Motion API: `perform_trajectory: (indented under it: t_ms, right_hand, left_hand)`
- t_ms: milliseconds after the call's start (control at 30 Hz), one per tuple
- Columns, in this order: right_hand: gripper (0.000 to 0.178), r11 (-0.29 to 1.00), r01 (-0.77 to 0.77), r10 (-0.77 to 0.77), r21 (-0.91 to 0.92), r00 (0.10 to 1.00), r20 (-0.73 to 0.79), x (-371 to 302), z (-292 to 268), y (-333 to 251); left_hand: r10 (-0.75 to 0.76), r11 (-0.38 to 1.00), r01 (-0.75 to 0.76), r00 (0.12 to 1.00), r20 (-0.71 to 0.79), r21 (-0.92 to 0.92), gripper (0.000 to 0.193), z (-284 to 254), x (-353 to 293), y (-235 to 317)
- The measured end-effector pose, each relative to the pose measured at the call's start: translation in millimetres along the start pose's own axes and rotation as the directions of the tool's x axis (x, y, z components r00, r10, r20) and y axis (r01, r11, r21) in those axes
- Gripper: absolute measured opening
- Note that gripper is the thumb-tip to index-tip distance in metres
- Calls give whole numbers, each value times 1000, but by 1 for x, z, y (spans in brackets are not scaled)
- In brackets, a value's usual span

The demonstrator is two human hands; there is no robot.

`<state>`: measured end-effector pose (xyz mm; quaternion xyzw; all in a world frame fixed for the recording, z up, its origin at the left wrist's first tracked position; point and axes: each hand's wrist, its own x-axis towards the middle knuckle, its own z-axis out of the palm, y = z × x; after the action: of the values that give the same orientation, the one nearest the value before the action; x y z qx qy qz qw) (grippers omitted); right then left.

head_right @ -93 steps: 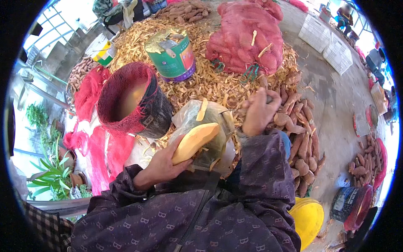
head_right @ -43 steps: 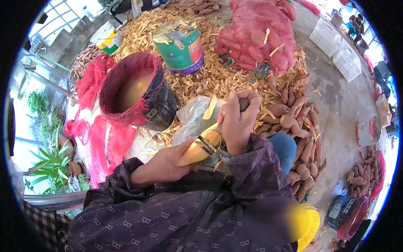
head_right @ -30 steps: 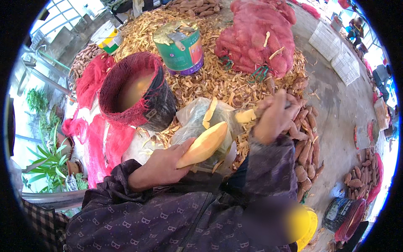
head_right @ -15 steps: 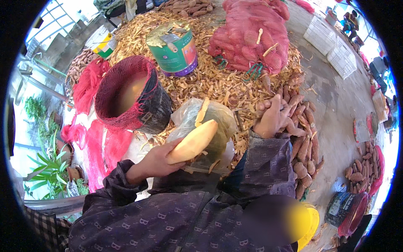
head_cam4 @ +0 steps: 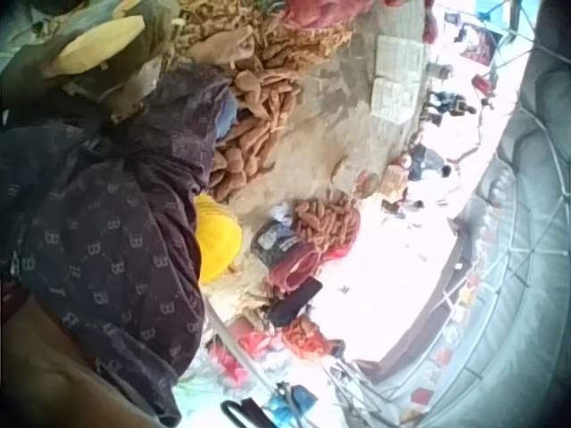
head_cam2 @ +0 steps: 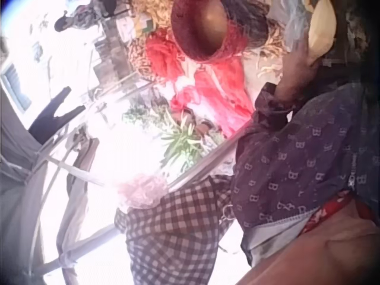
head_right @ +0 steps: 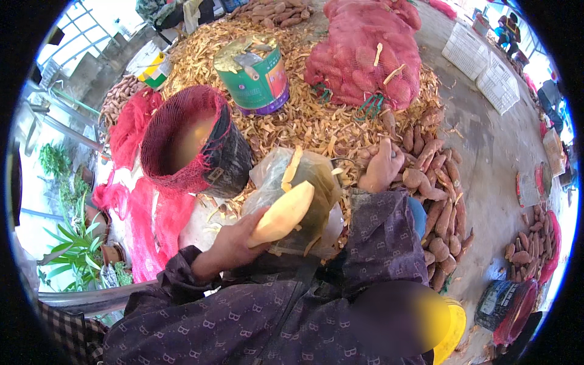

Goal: The person peels multiple sweet potatoes using a handheld peeler, removing the skin in long strips. The peeled potatoes are placed into a nearby container while the peels accumulate on the floor.

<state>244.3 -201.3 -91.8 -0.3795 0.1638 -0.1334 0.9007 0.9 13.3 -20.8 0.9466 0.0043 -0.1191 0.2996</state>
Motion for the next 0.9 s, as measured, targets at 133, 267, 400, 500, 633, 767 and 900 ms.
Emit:
perform_trajectory:
  t_ms: [133, 267, 400, 500, 633, 767, 900]
  right_hand:
    - [20, 990, -141, 129, 17, 942, 310, -74, 53, -37]
    - [19, 982, -148, 172, -118, 960, 222, -66, 47, -6]
    - [20, 968, -56, 12, -243, 984, -179, 0, 0, 11]
    - [21, 994, -69, 72, -83, 997, 31, -43, 25, -17]
    - [15, 994, -97, 111, -56, 927, 359, -114, 72, -42]
    - [21, 977, -135, 187, -166, 916, 356, -94, 67, -27]
    - [14, 988, -119, 125, -101, 990, 58, -25, 22, -3]
  left_hand:
    - [35, 956, -14, 997, 65, -292, 75, -13, 9, -5]
    - [86, 906, -32, 990, 110, -423, 75, -18, 20, -11]
    - [105, 899, -63, 992, 73, -433, 75, -16, 15, -17]
    - [38, 856, 43, 989, 146, -516, 75, -18, 13, -17]
    - [58, 757, 73, 982, 178, -649, 73, -25, 14, -6]
    - [23, 796, 115, 975, 220, -594, 73, -32, 14, 5]
    - [82, 828, 8, 987, 136, -560, 71, -23, 11, -5]
